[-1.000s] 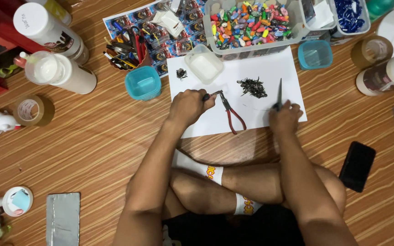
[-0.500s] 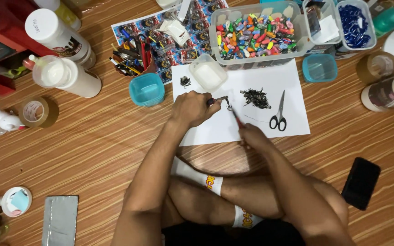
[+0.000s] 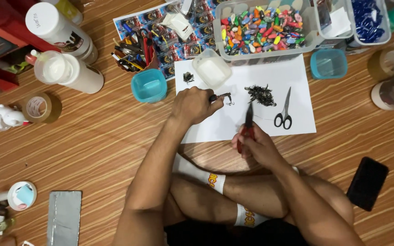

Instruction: The person assembles small fishing tackle components using pliers.

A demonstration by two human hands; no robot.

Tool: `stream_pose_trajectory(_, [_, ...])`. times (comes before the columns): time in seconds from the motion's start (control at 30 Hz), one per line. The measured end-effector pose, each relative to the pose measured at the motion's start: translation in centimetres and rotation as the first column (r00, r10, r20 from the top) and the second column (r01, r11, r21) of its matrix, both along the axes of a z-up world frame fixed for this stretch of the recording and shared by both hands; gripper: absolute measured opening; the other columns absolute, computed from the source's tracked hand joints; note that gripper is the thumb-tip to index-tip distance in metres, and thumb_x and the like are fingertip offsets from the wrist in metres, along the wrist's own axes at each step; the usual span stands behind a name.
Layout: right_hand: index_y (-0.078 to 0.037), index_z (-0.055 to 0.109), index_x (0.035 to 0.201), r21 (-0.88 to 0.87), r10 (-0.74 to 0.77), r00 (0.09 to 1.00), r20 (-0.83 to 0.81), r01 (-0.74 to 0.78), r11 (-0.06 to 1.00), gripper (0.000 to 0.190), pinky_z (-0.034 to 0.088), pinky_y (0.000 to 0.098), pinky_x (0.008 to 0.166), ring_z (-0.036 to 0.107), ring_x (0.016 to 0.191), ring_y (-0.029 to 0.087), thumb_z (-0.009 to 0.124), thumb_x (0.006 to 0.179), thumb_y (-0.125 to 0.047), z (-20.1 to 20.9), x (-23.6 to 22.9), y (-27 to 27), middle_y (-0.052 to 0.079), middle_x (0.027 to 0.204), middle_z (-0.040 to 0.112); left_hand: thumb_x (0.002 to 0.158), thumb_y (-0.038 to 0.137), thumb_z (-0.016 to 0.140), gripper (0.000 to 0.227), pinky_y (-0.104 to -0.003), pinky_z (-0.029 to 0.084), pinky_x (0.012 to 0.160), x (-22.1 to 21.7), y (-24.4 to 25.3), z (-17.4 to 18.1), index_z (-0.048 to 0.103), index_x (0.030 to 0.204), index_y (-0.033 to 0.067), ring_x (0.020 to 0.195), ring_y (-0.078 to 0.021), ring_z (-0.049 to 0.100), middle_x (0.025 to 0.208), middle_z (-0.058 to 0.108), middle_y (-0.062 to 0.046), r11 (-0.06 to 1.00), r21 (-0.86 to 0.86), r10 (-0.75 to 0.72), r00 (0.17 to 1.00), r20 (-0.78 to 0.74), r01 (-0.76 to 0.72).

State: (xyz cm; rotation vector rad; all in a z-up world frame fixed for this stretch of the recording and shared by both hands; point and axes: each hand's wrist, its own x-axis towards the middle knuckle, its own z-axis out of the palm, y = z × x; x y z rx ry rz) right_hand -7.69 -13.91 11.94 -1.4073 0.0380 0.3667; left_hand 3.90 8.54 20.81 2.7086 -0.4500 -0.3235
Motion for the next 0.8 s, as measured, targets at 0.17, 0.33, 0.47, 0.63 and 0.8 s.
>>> stream_pose_trajectory(0.17, [-0.012, 0.033, 0.150, -0.277, 0.186, 0.981, 0.053, -0.164, 0.947, 0.048, 0.060, 0.0334, 0.044, 0.072, 0.052, 0.025, 0.045, 0.104, -0.016, 4.3, 1.2, 1.1, 0.023, 0.082, 0.069, 0.094, 0.057, 0.047, 0.054, -0.051, 0.058, 0.074, 0.0, 0.2, -0.3, 0.075, 0.081, 0.0123, 0.081, -0.0460, 0.074, 0.072, 0.071, -0.022, 1.000, -0.017, 0.019, 1.000, 0.024, -0.019])
stream_pose_trajectory(0.33, [-0.022, 0.007, 0.165, -0.187, 0.228, 0.973, 0.018, -0.221, 0.957, 0.075, 0.070, 0.0339, 0.059, 0.077, 0.092, 0.033, 0.043, 0.101, -0.007, 3.8, 0.6, 1.1, 0.032, 0.135, 0.060, 0.094, 0.057, 0.048, 0.054, -0.052, 0.059, 0.074, 0.1, 0.2, -0.4, 0.075, 0.081, 0.0115, 0.080, -0.0462, 0.074, 0.071, 0.071, -0.022, 0.999, -0.037, 0.005, 1.000, 0.025, -0.004])
stream_pose_trajectory(0.47, [-0.022, 0.005, 0.165, -0.144, 0.216, 0.976, 0.028, -0.210, 0.967, 0.075, 0.070, 0.0387, 0.060, 0.075, 0.095, 0.035, 0.043, 0.101, -0.008, 4.0, 1.1, 1.3, 0.029, 0.123, 0.065, 0.095, 0.056, 0.048, 0.054, -0.051, 0.059, 0.073, -0.1, 0.0, -0.1, 0.075, 0.082, 0.0110, 0.079, -0.0452, 0.074, 0.070, 0.071, -0.021, 0.999, -0.044, 0.001, 0.999, 0.040, 0.000])
stream_pose_trajectory(0.63, [-0.024, -0.003, 0.164, -0.202, 0.236, 0.972, 0.001, -0.231, 0.952, 0.077, 0.071, 0.0397, 0.059, 0.075, 0.095, 0.037, 0.040, 0.103, -0.007, 4.5, 1.5, 1.7, 0.028, 0.113, 0.067, 0.095, 0.049, 0.048, 0.050, -0.049, 0.060, 0.070, -0.3, -0.2, 0.2, 0.075, 0.080, 0.0101, 0.074, -0.0431, 0.074, 0.066, 0.070, -0.019, 0.999, -0.043, -0.019, 0.997, 0.069, 0.022])
stream_pose_trajectory(0.8, [-0.018, -0.006, 0.164, -0.228, 0.231, 0.973, 0.003, -0.225, 0.948, 0.073, 0.070, 0.0386, 0.054, 0.076, 0.090, 0.038, 0.036, 0.105, -0.010, 4.5, 1.8, 2.0, 0.028, 0.103, 0.067, 0.096, 0.047, 0.049, 0.049, -0.047, 0.060, 0.066, -0.4, -0.4, 0.3, 0.074, 0.076, 0.0095, 0.070, -0.0405, 0.075, 0.062, 0.070, -0.018, 0.997, -0.063, -0.033, 0.994, 0.108, 0.040])
